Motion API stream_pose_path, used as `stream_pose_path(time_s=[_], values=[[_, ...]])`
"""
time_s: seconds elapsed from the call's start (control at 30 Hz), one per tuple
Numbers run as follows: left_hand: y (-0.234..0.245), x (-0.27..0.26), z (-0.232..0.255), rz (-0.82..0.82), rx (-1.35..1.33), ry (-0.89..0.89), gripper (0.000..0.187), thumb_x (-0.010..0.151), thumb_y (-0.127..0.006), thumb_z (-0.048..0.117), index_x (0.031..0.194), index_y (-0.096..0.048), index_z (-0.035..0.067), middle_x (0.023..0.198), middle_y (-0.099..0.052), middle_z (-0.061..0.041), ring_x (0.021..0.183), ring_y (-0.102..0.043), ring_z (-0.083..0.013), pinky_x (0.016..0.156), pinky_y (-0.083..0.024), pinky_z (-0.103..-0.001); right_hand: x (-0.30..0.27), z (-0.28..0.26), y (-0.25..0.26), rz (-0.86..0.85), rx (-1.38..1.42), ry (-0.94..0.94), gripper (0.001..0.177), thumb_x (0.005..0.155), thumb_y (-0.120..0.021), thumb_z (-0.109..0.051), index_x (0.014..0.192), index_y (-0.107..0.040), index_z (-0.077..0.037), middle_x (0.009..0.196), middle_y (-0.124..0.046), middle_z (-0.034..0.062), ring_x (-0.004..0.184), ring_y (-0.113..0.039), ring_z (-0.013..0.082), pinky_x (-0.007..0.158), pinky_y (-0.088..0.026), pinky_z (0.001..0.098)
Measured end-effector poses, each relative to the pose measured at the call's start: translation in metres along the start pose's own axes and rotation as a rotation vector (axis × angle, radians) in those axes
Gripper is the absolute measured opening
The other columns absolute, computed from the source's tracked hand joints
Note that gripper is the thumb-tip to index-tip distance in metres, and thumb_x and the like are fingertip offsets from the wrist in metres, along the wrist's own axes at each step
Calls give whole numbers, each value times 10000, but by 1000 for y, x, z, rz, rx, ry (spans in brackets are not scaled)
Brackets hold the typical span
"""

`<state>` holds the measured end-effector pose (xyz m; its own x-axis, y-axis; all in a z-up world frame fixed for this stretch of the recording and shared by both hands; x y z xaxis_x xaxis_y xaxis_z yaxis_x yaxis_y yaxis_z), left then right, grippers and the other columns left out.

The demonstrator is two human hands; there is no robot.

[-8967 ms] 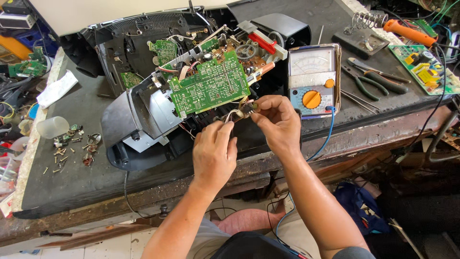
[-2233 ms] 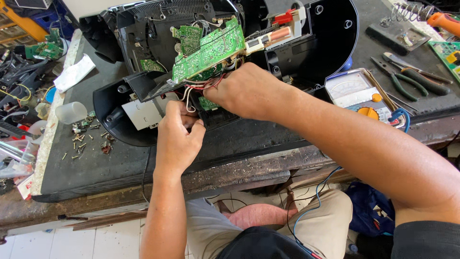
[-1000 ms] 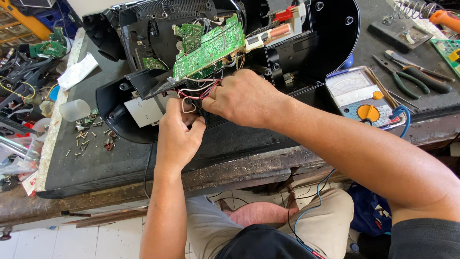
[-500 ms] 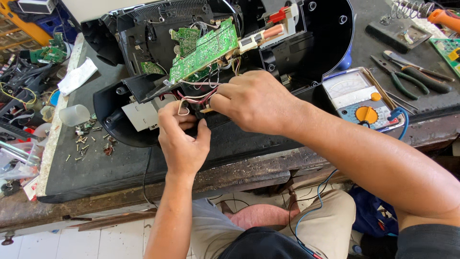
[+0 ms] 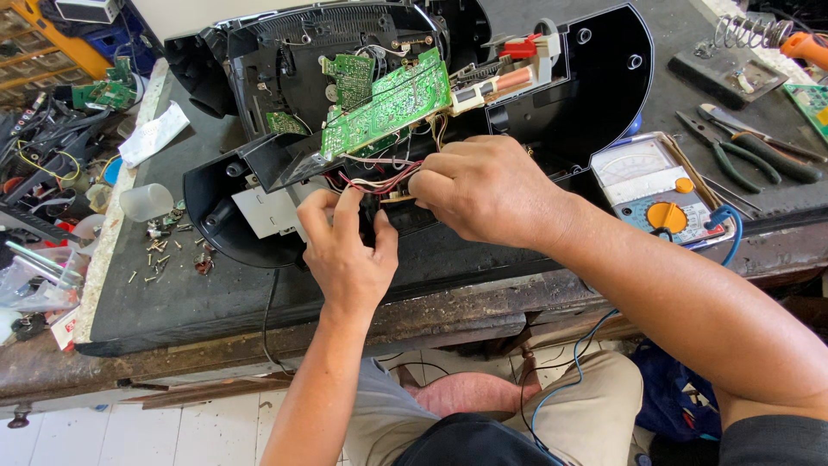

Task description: The person uses a multimeter to test connections on a circuit board inside a disassembled electronic device. They then use a screwdriver to adjust components within the device's casing.

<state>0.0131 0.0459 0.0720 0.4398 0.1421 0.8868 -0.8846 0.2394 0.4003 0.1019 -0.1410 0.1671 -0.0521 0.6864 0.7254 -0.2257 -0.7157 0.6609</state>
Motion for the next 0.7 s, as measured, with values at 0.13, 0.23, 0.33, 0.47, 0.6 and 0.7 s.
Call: stream_pose_path(time_s=[0.13,0.23,0.33,0.47,0.6,0.7], values=[[11,12,10,-84,-14,-10,467,858,-752,113,1320,-686,124,1269,-515,-131,932,-726,-349,611,-624,-505,-1,-8,-3,-12,-121,77,161,1039,-649,-152,881,-660,-179,767,-631,-18,683,-630,178,622,-519,300],[17,22,16,-156,23,-31,396,926,-643,81,1314,-722,97,1214,-563,-152,851,-737,-389,584,-626,-526,-4,-7,-8,2,-103,89,136,1037,-652,-130,916,-690,-179,793,-658,-17,703,-638,171,631,-522,299],[18,29,8,-284,50,-8,395,962,-612,159,1347,-701,146,1166,-576,-118,830,-736,-442,618,-614,-538,2,-8,-2,12,-69,70,112,1021,-681,-118,926,-718,-165,788,-677,0,702,-645,179,648,-537,298],[20,36,5,-350,112,-22,426,896,-681,159,1322,-703,154,1141,-589,-101,786,-729,-451,608,-612,-556,0,-6,-2,28,-30,63,141,1042,-637,-131,924,-707,-162,781,-663,7,707,-626,191,676,-537,310],[21,44,14,-393,145,25,449,869,-744,163,1314,-687,142,1148,-585,-106,738,-729,-452,602,-605,-592,-3,-3,-1,37,-22,52,131,1029,-654,-124,918,-710,-166,778,-667,2,706,-620,193,684,-543,316],[15,41,18,-382,241,58,466,847,-786,251,1296,-694,166,1140,-568,-90,757,-733,-452,615,-606,-589,-5,-2,-1,51,10,37,138,1031,-647,-112,918,-712,-158,772,-670,11,707,-625,201,683,-548,328]])
Point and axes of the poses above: each hand's wrist, its own x-axis towards the middle knuckle, its own y-axis out of the back of the hand, z = x × y, the point moved 2 cm from there along x, towards the middle knuckle
